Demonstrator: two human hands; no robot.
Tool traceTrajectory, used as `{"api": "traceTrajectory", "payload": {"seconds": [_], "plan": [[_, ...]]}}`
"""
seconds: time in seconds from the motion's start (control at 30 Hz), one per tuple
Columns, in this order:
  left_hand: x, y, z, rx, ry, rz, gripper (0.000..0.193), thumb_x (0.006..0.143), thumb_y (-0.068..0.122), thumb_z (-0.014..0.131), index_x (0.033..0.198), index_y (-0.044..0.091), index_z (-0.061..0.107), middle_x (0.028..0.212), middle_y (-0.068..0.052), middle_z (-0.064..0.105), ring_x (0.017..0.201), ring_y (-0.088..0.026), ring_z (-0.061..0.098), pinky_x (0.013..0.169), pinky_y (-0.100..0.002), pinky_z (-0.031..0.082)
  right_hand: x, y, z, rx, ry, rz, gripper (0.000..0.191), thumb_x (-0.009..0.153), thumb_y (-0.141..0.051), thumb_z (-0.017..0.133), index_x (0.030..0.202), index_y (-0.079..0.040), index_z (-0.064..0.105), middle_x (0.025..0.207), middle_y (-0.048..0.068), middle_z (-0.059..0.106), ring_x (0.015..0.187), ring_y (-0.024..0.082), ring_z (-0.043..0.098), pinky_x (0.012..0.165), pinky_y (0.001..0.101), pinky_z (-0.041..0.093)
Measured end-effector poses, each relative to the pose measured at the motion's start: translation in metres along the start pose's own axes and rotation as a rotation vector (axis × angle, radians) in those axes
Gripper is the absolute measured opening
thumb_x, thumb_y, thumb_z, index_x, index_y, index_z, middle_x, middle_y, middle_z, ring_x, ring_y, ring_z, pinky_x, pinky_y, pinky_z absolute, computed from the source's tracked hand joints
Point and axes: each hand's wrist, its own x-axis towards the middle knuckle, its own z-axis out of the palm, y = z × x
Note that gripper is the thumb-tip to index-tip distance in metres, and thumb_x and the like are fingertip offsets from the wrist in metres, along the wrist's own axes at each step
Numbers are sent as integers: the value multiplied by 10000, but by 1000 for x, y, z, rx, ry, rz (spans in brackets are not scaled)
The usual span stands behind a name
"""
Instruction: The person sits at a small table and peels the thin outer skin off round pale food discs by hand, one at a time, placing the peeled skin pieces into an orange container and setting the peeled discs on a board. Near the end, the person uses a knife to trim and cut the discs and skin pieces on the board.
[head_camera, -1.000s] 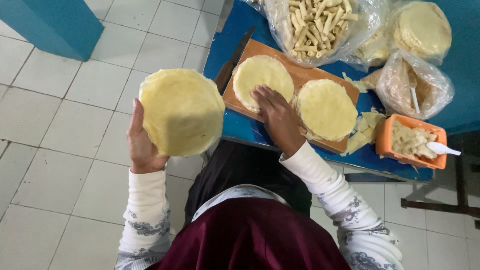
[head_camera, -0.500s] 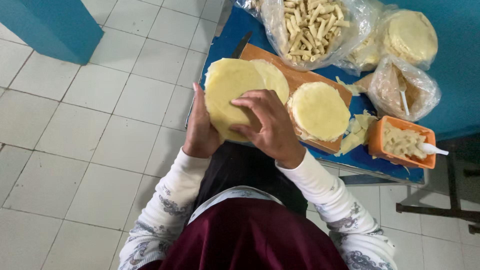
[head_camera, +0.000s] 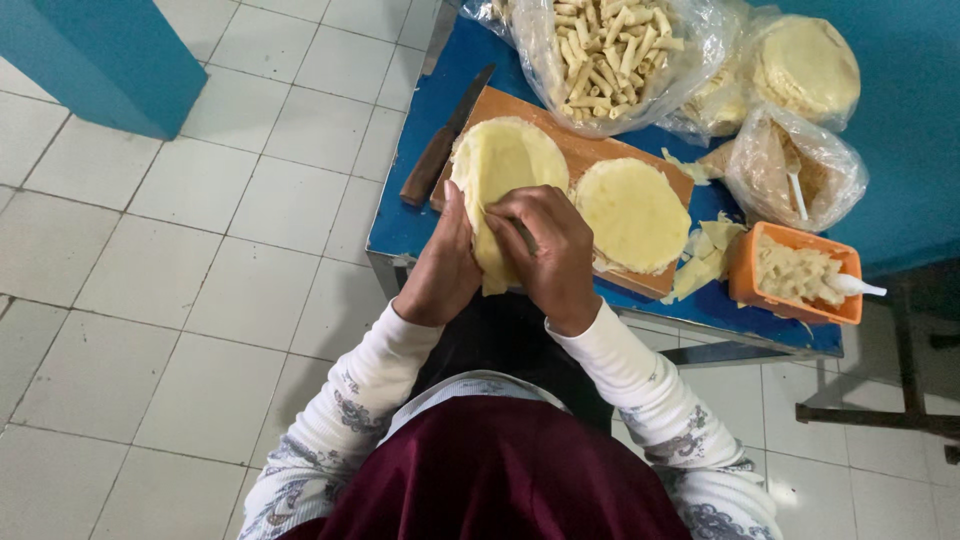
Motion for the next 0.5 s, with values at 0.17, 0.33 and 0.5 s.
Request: {"api": "traceTrajectory", "payload": {"seconds": [0.17, 0.33, 0.5], "plan": [[-5, -3, 2, 212, 33, 60, 547, 1097, 262, 427, 1594, 75, 296, 1493, -93, 497, 1353, -195, 528, 1119, -346, 448, -19, 20, 5, 195, -24, 346, 67, 1010, -64, 692, 1038, -18, 652, 939, 79, 702, 832, 181, 680, 759, 329, 557], [-14, 8, 7, 257, 172, 21, 550, 1065, 280, 445, 1547, 20, 393, 1398, -116, 582, 1239, -210, 598, 997, -329, 490, -27, 64, 1, 1016, 96, 788, 137, 1118, -152, 588, 1172, -27, 605, 1029, 45, 649, 915, 130, 632, 808, 312, 530], [-22, 24, 15, 338, 151, 92, 572, 1063, 282, 466, 1559, 8, 392, 1442, -123, 576, 1269, -187, 610, 1032, -300, 501, -30, 89, 1, 1500, 62, 1079, 342, 1016, -265, 544, 1243, -22, 626, 1149, 93, 730, 1001, 191, 721, 866, 326, 595]]}}
